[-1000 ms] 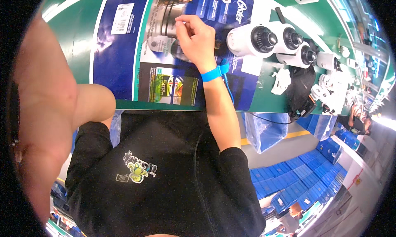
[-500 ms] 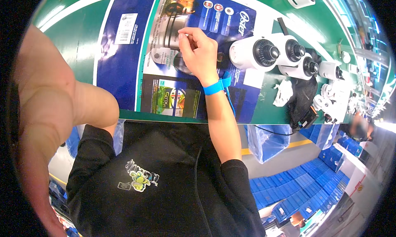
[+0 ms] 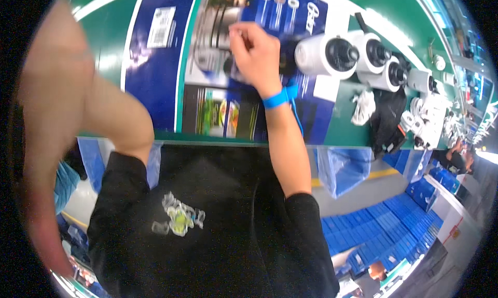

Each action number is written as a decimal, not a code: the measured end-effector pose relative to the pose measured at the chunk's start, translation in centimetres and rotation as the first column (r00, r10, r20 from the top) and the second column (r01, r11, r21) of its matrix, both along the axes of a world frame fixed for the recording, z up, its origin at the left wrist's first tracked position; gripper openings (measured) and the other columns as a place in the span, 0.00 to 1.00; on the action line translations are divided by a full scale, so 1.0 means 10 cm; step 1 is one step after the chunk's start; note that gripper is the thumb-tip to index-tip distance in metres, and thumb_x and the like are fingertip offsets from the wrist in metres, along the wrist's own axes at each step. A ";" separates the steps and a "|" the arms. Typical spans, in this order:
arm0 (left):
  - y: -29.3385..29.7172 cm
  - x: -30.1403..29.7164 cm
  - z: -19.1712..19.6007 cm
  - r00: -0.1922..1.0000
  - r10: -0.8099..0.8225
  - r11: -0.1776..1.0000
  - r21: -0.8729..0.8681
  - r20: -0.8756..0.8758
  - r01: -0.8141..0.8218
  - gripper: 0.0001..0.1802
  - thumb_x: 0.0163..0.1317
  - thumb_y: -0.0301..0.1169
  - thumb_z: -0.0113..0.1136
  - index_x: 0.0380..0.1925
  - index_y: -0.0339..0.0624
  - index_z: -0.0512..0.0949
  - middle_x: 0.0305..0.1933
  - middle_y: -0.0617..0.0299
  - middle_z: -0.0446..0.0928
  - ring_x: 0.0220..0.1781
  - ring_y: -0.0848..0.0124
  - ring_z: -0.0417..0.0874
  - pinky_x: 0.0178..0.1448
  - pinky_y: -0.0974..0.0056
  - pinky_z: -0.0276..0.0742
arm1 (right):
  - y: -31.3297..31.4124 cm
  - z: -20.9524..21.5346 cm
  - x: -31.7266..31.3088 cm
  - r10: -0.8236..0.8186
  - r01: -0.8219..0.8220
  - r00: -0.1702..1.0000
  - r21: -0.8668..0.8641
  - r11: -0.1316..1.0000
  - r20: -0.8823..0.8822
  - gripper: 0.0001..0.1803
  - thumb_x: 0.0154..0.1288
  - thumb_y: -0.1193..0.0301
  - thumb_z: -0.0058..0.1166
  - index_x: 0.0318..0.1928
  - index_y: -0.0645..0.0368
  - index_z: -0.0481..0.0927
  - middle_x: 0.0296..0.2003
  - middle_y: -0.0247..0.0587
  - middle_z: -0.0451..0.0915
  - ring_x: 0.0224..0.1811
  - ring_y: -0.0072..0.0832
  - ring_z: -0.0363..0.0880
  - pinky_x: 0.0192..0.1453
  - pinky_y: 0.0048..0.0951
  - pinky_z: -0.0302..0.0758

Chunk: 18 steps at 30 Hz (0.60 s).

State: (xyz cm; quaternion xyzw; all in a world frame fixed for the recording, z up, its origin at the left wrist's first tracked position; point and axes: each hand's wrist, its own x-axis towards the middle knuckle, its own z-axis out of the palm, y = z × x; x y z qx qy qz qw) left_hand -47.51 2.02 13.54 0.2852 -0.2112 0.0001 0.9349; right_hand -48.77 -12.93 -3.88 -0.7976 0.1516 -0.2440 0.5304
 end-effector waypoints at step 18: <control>-0.43 1.55 -0.58 0.809 -0.559 0.826 0.031 0.182 0.563 0.43 0.66 0.64 0.33 0.67 0.38 0.59 0.66 0.40 0.64 0.63 0.49 0.70 0.59 0.50 0.72 | 0.04 -0.06 -0.13 0.023 -0.021 0.999 0.043 0.999 -0.043 0.04 0.62 0.74 0.56 0.37 0.59 0.81 0.18 0.40 0.77 0.19 0.24 0.76 0.24 0.25 0.69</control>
